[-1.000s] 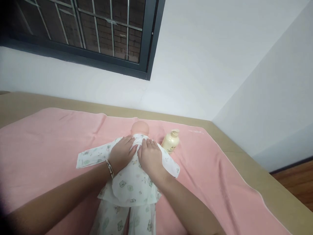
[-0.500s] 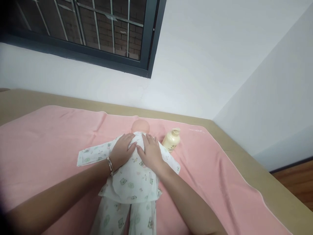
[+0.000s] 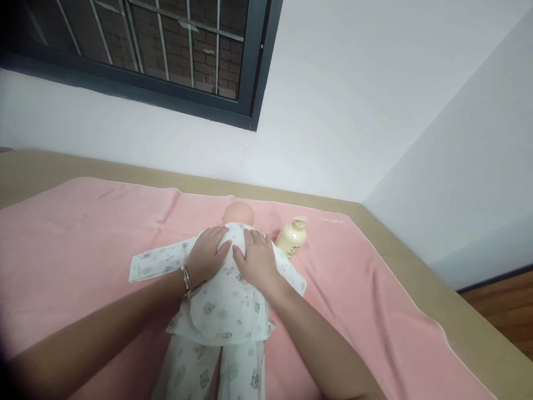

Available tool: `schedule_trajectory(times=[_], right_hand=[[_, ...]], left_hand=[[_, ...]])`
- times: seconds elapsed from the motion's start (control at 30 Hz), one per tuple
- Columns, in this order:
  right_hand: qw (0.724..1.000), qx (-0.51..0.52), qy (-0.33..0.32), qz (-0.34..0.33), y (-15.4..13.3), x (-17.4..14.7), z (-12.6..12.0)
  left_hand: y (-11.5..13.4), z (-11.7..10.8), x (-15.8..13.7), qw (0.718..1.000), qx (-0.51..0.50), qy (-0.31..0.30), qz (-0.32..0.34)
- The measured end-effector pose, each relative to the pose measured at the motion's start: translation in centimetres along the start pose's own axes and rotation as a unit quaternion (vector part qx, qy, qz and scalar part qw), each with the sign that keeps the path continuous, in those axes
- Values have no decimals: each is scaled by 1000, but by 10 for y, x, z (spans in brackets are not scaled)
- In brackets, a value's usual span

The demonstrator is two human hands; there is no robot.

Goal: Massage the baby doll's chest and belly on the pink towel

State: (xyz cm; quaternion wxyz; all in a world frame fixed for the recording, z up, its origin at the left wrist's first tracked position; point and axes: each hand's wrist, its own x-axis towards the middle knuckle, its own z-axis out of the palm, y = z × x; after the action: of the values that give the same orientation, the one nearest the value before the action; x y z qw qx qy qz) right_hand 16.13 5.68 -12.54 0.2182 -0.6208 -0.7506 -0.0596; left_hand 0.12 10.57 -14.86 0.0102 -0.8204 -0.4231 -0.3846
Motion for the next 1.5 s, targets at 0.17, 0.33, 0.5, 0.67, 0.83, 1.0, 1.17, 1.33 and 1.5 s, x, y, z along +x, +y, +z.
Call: schedule_trajectory(times=[0.17, 0.33, 0.5, 0.67, 0.83, 1.0, 1.17, 1.33, 1.5], right_hand=[[998, 41, -32, -31, 9, 6, 0], [998, 19, -2, -55, 2, 1, -2], [998, -37, 44, -7, -8, -4, -3], [1000, -14, 20, 20, -2, 0, -1], [999, 35, -13, -26, 9, 4, 4], [998, 26, -6, -58, 9, 4, 3], [996, 27, 30, -75, 7, 4, 1], [994, 37, 92, -43, 3, -2, 6], [995, 23, 94, 38, -1, -4, 6]], left_hand=[[-3, -5, 4, 998, 5, -45, 38], [3, -10, 3, 998, 47, -29, 40], [8, -11, 0, 995, 96, -2, 21], [3, -6, 0, 999, 49, -12, 3], [-4, 0, 3, 999, -2, -39, 28], [-2, -3, 3, 997, -25, -35, 69], [1, -7, 3, 998, -19, -12, 57], [4, -7, -1, 998, 34, 22, 40], [5, -7, -4, 997, 68, 45, -4]])
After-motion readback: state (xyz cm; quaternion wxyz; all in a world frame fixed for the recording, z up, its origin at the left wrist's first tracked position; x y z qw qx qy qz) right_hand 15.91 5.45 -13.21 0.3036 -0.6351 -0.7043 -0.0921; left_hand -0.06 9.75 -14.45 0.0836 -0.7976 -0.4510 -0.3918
